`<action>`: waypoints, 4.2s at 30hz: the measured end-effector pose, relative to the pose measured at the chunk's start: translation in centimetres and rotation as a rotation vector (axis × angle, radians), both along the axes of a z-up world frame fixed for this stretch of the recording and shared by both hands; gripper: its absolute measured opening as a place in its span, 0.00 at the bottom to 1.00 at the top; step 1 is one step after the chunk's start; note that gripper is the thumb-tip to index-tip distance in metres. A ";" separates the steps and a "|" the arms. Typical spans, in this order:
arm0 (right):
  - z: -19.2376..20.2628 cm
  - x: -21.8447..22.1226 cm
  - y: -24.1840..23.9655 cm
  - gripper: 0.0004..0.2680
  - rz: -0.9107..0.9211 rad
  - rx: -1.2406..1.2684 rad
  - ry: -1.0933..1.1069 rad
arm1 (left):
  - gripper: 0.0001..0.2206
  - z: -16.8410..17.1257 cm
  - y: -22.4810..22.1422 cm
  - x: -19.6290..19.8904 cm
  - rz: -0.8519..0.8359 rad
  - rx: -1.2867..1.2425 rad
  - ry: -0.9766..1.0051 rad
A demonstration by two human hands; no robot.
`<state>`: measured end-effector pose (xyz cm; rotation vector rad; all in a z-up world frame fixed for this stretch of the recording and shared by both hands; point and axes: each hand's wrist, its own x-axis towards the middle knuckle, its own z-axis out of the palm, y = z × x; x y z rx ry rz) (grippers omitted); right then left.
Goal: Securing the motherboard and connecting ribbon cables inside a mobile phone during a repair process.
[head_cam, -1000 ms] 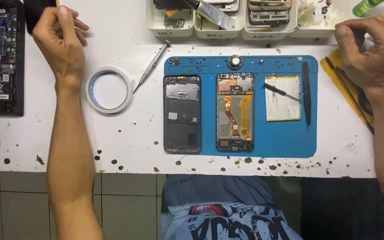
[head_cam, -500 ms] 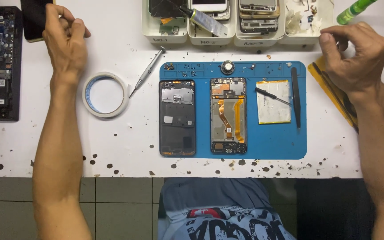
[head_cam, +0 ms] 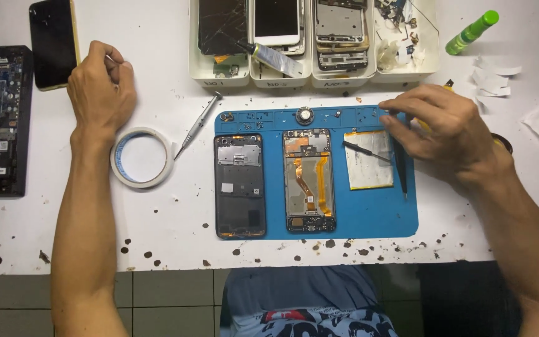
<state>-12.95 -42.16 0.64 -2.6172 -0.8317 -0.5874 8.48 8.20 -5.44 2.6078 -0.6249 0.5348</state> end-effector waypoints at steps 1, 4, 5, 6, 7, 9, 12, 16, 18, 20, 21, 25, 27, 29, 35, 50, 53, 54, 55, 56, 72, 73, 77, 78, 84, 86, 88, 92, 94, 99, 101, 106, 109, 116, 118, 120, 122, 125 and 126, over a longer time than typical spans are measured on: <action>-0.1 0.0 0.0 0.07 -0.005 0.001 0.000 | 0.03 0.0 0.0 0.1 -0.005 0.001 0.000; -0.3 -0.2 0.0 0.09 0.011 -0.052 0.019 | 0.03 -0.1 0.0 -0.2 -0.018 0.033 -0.028; -0.1 -0.3 0.1 0.09 0.028 -0.052 0.021 | 0.03 0.0 -0.1 -0.4 -0.019 0.030 -0.022; 0.1 0.0 0.2 0.09 0.048 -0.053 0.019 | 0.03 0.2 -0.1 -0.4 -0.015 0.026 -0.022; 0.2 -0.2 0.2 0.09 0.048 -0.053 0.014 | 0.03 0.2 -0.2 -0.4 -0.016 0.026 -0.027; 0.2 -0.2 0.4 0.09 0.049 -0.067 0.109 | 0.03 0.2 -0.1 -0.4 -0.004 0.027 -0.009; 0.0 -0.5 0.7 0.11 0.067 -0.054 0.261 | 0.03 0.3 -0.2 -0.4 0.005 0.021 0.000; 0.4 -1.1 1.7 0.10 0.084 -0.082 0.378 | 0.04 0.5 -0.4 -0.6 0.018 0.019 0.005; 0.5 -1.2 2.1 0.14 0.120 -0.103 0.396 | 0.03 0.5 -0.4 -0.7 0.025 0.025 0.020; 0.3 -1.0 2.0 0.12 0.144 -0.098 0.357 | 0.04 0.4 -0.3 -0.5 0.022 0.027 0.019; 0.0 -1.0 2.0 0.10 0.168 -0.092 0.316 | 0.04 0.3 -0.2 -0.4 0.019 0.030 0.016; 0.6 -1.1 2.4 0.10 0.142 -0.093 0.318 | 0.04 0.3 -0.1 -0.8 -0.003 0.037 0.009; 0.9 -1.0 2.7 0.11 0.088 -0.112 0.327 | 0.04 0.5 -0.2 -0.7 -0.011 0.038 0.006; 0.6 -1.0 2.6 0.11 0.099 -0.105 0.325 | 0.04 0.1 0.0 -0.6 -0.016 0.041 -0.004; 0.0 -0.9 3.5 0.10 0.073 -0.113 0.227 | 0.04 0.1 0.2 -0.6 -0.032 0.053 -0.026; -1.0 -0.8 6.8 0.18 0.137 -0.337 0.094 | 0.04 -0.1 0.3 -0.7 -0.059 0.073 -0.061; -0.9 -0.3 6.6 0.14 0.103 -0.270 0.216 | 0.04 -0.2 0.3 -0.6 -0.063 0.072 -0.064; -1.0 0.0 6.4 0.13 0.083 -0.234 0.313 | 0.05 -0.3 0.3 -0.5 -0.063 0.070 -0.065; -1.0 -0.1 6.7 0.13 0.081 -0.233 0.313 | 0.05 -0.4 0.3 -0.4 -0.065 0.069 -0.065; -1.1 -0.1 7.1 0.12 0.103 -0.183 0.256 | 0.05 -0.4 0.4 -0.4 -0.063 0.069 -0.062; -3.1 -0.7 6.3 0.12 0.196 0.027 0.259 | 0.04 -1.3 1.3 -0.1 -0.102 0.081 -0.071; -2.6 -0.8 5.9 0.12 0.196 0.029 0.261 | 0.04 -1.3 1.4 0.0 -0.103 0.083 -0.069; -1.9 -1.3 4.4 0.13 0.268 -0.149 0.231 | 0.03 -1.6 1.6 0.1 -0.109 0.087 -0.082; -2.1 -1.5 4.1 0.14 0.298 -0.242 0.234 | 0.03 -1.7 1.6 0.0 -0.109 0.079 -0.068; -2.8 -2.3 4.5 0.18 0.419 -0.361 0.252 | 0.02 -2.5 2.4 0.4 -0.100 0.114 -0.088; -2.4 -2.2 4.7 0.17 0.433 -0.355 0.227 | 0.02 -2.5 2.5 0.5 -0.107 0.116 -0.099; -2.3 -2.3 4.9 0.16 0.446 -0.349 0.208 | 0.02 -2.8 2.6 0.5 -0.116 0.118 -0.105; -1.5 -2.7 5.8 0.17 0.478 -0.338 0.193 | 0.01 -3.4 3.2 0.8 -0.098 0.143 -0.117; -1.1 -2.9 6.4 0.18 0.471 -0.336 0.190 | 0.03 -3.4 3.2 0.9 -0.089 0.157 -0.127; -1.0 -3.9 7.1 0.24 0.520 -0.286 0.219 | 0.01 -3.0 3.0 0.7 -0.101 0.141 -0.112; -1.1 -4.1 7.5 0.23 0.539 -0.286 0.213 | 0.01 -2.9 2.8 0.6 -0.103 0.132 -0.111; -1.0 -3.9 7.6 0.14 0.518 -0.290 0.110 | 0.02 -2.5 2.5 0.6 -0.107 0.122 -0.107; -1.7 -4.1 7.1 0.15 0.507 -0.306 0.161 | 0.03 -2.5 2.4 0.4 -0.120 0.107 -0.102; -1.2 -3.6 7.0 0.13 0.509 -0.277 0.173 | 0.02 -2.5 2.4 0.5 -0.114 0.105 -0.098; -1.2 -3.7 6.9 0.11 0.530 -0.246 0.194 | 0.03 -2.5 2.4 0.5 -0.110 0.110 -0.103; -1.6 -3.8 6.7 0.10 0.571 -0.219 0.253 | 0.03 -2.3 2.3 0.4 -0.115 0.117 -0.109; -1.7 -3.9 6.7 0.09 0.575 -0.206 0.291 | 0.01 -2.6 2.5 0.5 -0.110 0.122 -0.110; -2.0 -4.3 6.9 0.07 0.581 -0.208 0.304 | 0.01 -2.8 2.6 0.5 -0.102 0.127 -0.112; -2.1 -4.4 7.0 0.07 0.583 -0.223 0.278 | 0.02 -2.7 2.6 0.5 -0.099 0.127 -0.112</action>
